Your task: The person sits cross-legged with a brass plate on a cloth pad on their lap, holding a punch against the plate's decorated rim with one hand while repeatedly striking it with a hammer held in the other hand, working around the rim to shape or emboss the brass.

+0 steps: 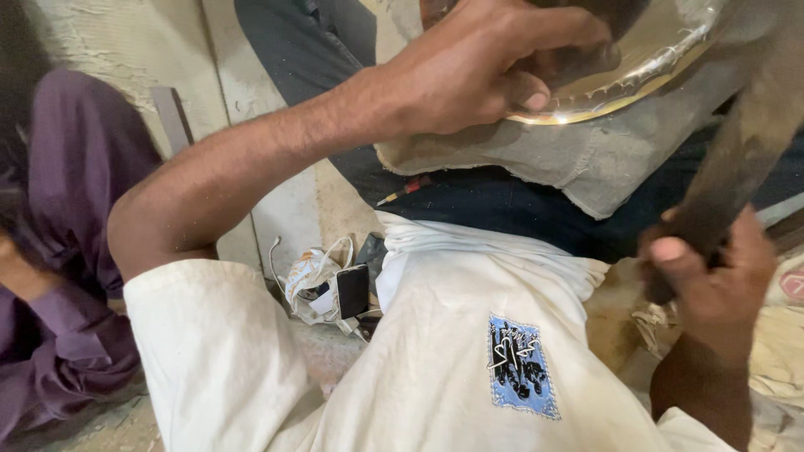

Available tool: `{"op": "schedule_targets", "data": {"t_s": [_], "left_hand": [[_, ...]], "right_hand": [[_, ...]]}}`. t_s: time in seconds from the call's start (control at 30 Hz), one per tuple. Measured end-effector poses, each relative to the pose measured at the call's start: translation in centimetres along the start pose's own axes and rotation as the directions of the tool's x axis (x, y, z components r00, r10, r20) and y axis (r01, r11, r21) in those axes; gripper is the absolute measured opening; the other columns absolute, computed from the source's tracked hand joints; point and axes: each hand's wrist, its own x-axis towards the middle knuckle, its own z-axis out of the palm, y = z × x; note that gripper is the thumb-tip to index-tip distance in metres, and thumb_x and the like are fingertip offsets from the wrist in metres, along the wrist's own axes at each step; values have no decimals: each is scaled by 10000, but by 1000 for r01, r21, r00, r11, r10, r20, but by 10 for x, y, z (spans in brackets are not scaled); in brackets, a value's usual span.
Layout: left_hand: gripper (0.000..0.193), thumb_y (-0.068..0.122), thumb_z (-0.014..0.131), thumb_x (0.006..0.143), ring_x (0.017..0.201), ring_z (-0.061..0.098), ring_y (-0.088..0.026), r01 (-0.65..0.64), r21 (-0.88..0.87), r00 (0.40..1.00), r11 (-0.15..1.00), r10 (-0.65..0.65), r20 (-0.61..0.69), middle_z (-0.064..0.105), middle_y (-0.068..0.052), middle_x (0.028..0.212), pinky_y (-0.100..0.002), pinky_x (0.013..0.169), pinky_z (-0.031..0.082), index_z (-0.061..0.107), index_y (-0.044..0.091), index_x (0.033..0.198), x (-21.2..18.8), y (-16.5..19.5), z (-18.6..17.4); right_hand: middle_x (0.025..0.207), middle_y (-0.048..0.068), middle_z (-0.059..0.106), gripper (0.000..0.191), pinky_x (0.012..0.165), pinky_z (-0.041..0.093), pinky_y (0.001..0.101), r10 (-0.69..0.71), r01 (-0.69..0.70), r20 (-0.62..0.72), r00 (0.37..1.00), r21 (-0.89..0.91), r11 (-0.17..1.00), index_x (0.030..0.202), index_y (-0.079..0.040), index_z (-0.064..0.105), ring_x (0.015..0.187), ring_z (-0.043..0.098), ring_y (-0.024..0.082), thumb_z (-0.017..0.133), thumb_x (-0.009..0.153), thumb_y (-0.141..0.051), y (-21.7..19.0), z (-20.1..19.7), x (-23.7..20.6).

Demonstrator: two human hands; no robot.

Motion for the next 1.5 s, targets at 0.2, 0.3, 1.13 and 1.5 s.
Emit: {"op": "schedule_targets", "data": {"t_s": [0.2,0.3,1.13,1.5], "left_hand": [[472,-4,821,921,966,754,-253,-25,34,1000,999,25,-6,744,-128,1032,-394,848,572,620,5,1349,-7,-7,5],[451,25,841,938,993,739,-268,-68,24,997,997,69,-44,732,-144,1087,-397,863,571,611,1,1325,-8,-7,9],[479,41,841,928,961,753,-258,-30,72,999,997,32,-27,752,-162,1085,-403,833,569,643,-20,1360,-5,-6,8],[483,26,813,895,965,735,-304,-55,96,998,994,55,2,742,-174,1052,-439,841,554,653,-21,1348,-5,-14,10]], "right_hand": [[880,67,624,409,647,520,270,-68,90,109,992,-206,974,1165,-19,531,712,631,170,725,1049,-359,-11,-9,19],[840,55,611,431,604,496,252,-7,15,114,993,-76,997,1176,-32,506,670,606,135,727,1051,-380,-18,-5,23],[960,15,625,361,679,510,216,-72,57,282,957,60,997,1172,-58,467,785,618,83,593,1088,-386,-1,-2,14],[773,62,595,377,472,417,239,173,-151,194,966,-123,981,1193,-79,531,549,552,86,680,955,-330,-1,-17,8]]}}
